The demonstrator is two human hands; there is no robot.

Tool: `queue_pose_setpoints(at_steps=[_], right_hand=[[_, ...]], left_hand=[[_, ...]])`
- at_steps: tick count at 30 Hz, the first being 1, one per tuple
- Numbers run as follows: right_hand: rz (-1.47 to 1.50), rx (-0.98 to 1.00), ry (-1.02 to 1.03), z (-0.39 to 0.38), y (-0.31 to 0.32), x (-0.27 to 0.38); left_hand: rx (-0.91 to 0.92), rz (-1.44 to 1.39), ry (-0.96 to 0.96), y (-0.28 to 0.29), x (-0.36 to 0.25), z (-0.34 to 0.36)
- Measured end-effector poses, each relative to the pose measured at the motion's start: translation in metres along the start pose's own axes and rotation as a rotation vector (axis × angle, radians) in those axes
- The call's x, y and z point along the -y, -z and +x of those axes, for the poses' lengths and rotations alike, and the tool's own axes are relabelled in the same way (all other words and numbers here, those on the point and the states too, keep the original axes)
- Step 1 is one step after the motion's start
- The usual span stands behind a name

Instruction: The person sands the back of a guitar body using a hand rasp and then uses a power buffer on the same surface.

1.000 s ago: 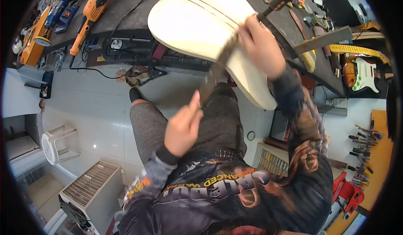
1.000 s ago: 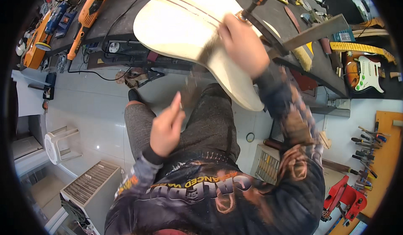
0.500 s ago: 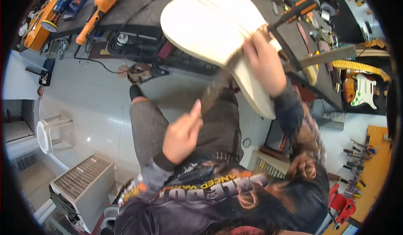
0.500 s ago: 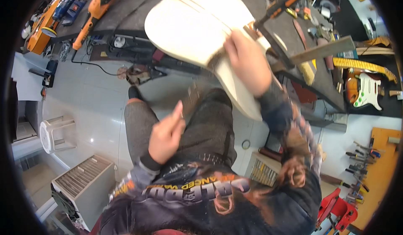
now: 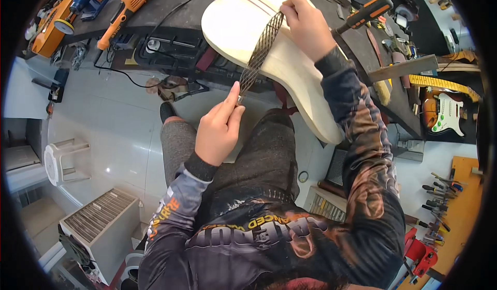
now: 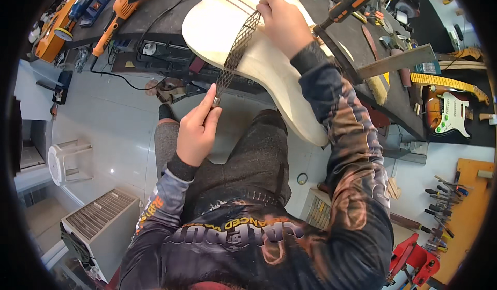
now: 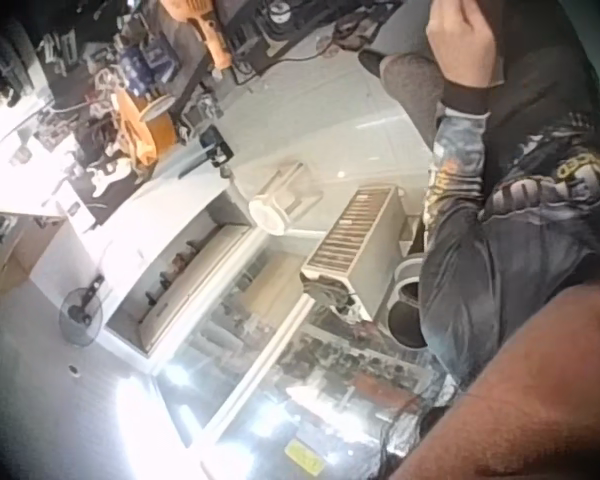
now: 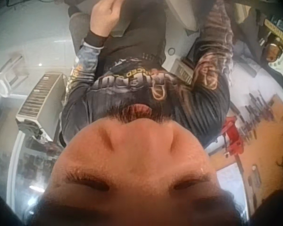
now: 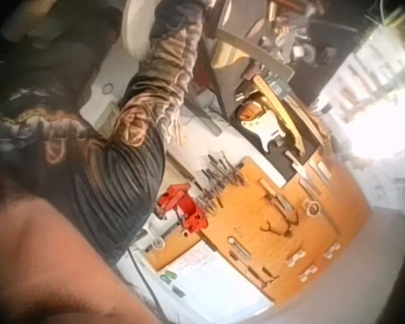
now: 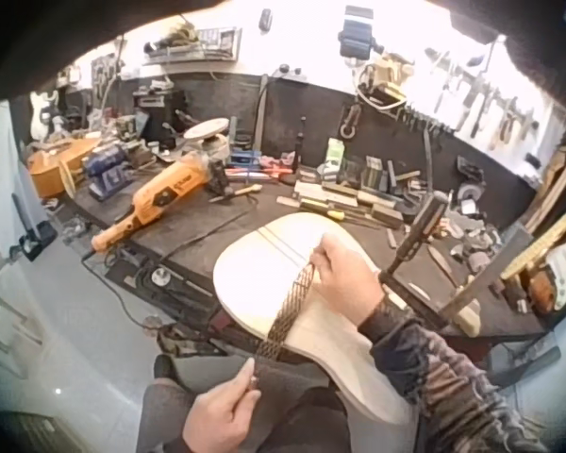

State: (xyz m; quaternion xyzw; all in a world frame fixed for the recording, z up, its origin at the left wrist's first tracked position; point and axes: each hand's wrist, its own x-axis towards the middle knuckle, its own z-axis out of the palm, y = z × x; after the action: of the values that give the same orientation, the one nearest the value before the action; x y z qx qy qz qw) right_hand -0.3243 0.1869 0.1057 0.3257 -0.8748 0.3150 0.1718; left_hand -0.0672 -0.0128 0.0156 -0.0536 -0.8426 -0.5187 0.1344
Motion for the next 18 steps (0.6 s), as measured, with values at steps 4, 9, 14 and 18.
queue_pose_setpoints(at_steps=[4,9,14,18], right_hand=[[0.033,0.142,-0.154,-0.069,0.012,0.032],[0.008,0.040,-0.113,-0.027,0.000,0.019],[0.026,0.143,-0.153,-0.035,-0.010,0.029],[-0.002,0.100,-0.077,-0.060,0.000,0.025]], left_hand=[[0.035,0.008,0.025,0.003,0.003,-0.057],[0.007,-0.006,0.018,0.013,0.000,-0.013],[-0.038,0.000,0.034,0.010,0.007,-0.036],[0.040,0.031,0.033,0.012,0.000,-0.065]])
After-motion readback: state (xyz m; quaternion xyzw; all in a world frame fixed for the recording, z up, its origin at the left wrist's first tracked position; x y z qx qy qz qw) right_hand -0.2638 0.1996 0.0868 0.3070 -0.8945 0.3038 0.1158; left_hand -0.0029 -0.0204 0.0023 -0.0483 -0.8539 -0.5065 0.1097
